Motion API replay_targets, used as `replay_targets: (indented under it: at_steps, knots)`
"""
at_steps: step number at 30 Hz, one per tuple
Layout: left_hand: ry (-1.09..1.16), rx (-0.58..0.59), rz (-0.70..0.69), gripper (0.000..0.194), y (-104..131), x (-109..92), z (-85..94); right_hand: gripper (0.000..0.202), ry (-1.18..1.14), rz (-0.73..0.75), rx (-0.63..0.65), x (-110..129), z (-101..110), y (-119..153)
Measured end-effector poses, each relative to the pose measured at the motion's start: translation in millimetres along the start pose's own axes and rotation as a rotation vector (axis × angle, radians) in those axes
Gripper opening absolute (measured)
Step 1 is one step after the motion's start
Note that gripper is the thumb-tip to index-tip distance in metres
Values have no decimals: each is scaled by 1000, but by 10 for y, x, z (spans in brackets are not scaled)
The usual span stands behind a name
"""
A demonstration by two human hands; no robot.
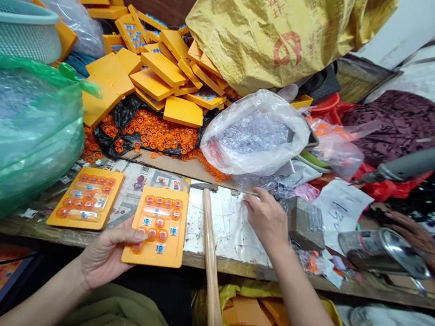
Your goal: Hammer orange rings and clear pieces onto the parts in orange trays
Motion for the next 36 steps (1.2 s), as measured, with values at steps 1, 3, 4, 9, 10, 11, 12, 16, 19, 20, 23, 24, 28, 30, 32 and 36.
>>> replay_targets:
  at_steps: [1,3,4,9,10,11,12,16,19,20,23,24,28,30,32,36]
  knots:
    - [-4,13,3,80,3,3,13,21,-62,-34,-19,7,0,19]
    - [-12,25,9,81,6,9,36,20,-196,-106,-43,32,-7,67]
    - [-18,25,10,81,7,10,44,18,-270,-143,-50,56,-11,97]
    - [-72,40,3,82,3,20,18,20,-700,-327,-10,398,22,318]
    - [-84,44,-2,83,-5,24,3,24,-769,-344,19,517,47,376]
    - [-93,42,-7,83,-14,27,-11,27,-845,-363,60,643,78,436]
    - [-100,35,-13,83,-26,31,-23,31,-938,-396,110,765,113,496]
    - [-101,12,-34,82,-66,39,-47,35,-1474,-676,411,1115,245,702]
    - [-104,17,-58,85,-70,28,-44,34,-1584,-754,662,1218,302,812]
    - [-109,19,-66,86,-67,25,-42,31,-1560,-737,692,1231,309,841]
    - [-127,36,-80,90,-56,20,-37,13,-1421,-584,522,1261,328,898]
    - [-129,47,-82,91,-54,20,-37,7,-1366,-509,431,1280,342,909]
    - [-125,80,-84,93,-45,0,-31,3,-1287,-342,373,1359,406,910]
    - [-102,84,-75,93,-29,-22,-28,11,-1341,-389,501,1363,426,878]
    - [-77,98,-70,90,-8,-39,-33,20,-1366,-421,646,1361,440,842]
    - [-189,110,-137,85,21,-23,-54,16,-1279,-340,685,1386,459,813]
Point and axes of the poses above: each hand's wrist, its own y-axis away from the middle knuckle, its own z-axis out of the back of the hand, x = y × z, the point moved 2 cm from there along -y, towards the middle knuckle, and after that the axes turned 14 degrees about -z, right-handed, at the moved point
